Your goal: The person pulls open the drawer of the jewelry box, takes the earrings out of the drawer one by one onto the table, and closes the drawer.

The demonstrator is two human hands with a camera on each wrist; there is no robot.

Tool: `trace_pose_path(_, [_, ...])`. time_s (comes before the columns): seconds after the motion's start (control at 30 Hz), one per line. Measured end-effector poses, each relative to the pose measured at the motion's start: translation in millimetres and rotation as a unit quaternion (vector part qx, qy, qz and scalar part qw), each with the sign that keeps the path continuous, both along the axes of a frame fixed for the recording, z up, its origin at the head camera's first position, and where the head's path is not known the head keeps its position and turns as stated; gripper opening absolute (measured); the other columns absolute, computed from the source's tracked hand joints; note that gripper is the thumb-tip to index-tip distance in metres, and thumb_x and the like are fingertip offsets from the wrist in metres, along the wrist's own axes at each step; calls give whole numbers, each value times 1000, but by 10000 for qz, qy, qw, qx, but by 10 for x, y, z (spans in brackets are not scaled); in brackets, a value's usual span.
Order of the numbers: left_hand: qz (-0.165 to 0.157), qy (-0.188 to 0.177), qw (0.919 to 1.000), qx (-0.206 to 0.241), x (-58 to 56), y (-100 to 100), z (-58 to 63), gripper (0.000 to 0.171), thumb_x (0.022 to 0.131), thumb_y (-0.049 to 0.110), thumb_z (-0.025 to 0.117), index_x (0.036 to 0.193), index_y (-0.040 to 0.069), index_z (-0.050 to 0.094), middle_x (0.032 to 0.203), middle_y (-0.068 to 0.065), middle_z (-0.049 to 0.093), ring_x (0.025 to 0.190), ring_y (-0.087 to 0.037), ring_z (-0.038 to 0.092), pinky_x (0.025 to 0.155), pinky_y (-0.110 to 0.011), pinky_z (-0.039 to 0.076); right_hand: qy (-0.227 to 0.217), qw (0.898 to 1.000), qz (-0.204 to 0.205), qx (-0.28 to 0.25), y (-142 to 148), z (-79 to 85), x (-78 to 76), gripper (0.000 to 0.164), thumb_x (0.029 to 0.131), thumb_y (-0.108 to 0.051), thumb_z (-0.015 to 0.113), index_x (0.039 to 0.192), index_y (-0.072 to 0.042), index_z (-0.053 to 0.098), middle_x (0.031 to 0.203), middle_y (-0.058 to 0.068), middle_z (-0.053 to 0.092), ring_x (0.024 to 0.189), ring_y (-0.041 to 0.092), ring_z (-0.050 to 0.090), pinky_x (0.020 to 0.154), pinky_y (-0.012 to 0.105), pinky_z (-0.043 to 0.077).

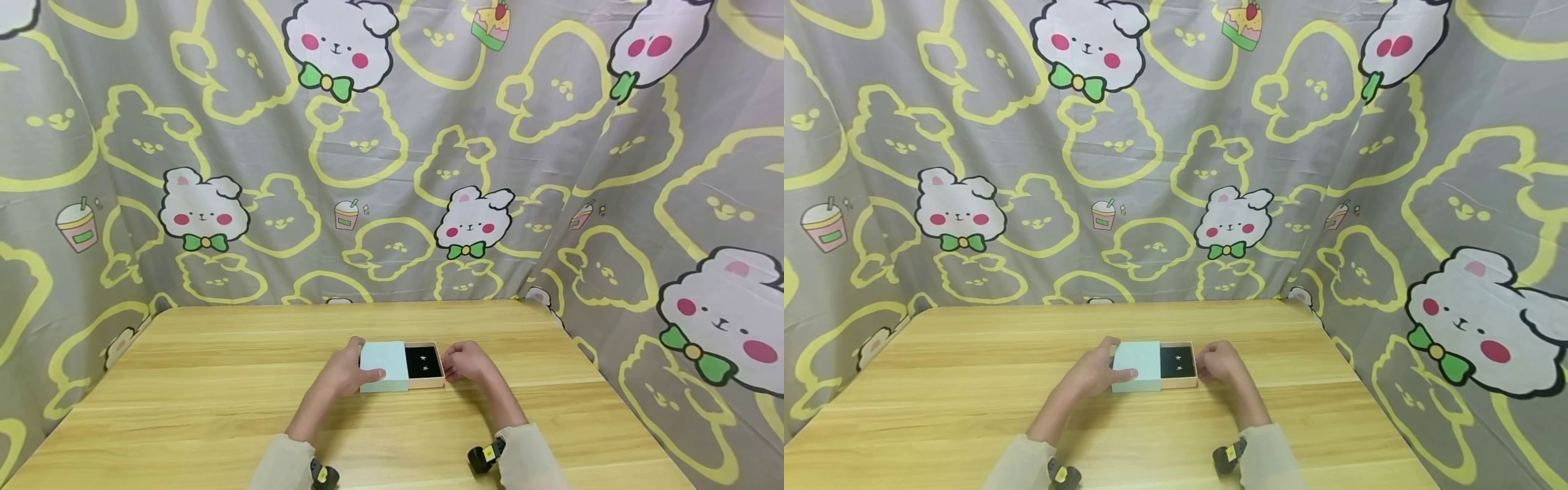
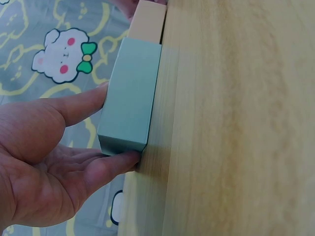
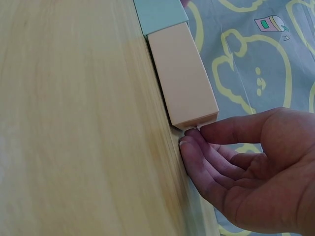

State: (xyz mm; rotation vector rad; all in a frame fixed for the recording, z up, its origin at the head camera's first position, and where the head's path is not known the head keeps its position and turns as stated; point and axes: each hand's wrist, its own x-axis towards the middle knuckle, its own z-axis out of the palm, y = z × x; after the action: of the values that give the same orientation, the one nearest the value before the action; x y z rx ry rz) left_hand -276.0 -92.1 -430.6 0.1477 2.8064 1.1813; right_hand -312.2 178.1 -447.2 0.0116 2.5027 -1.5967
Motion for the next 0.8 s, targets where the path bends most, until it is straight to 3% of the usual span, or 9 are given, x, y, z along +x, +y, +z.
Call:
trace_pose_path(0.43, [-35,35,10000,10,16,-5,22,86,85,31,84,149,-1,37,114,-21,66,84,-25,56,64,-33,44,58,9999,65,52,3,27,23,10,90,8,57,94,10,65,81,17,66,69,23,66,69,38,60])
trace_pose_path(0.8, [-21,55,10000,18,14,-3,7,85,85,31,84,149,-1,38,117,-21,65,86,-25,56,67,-34,46,97,9999,70,116,-17,-10,6,8,89,9,59,92,10,66,79,17,67,68,23,66,67,37,59])
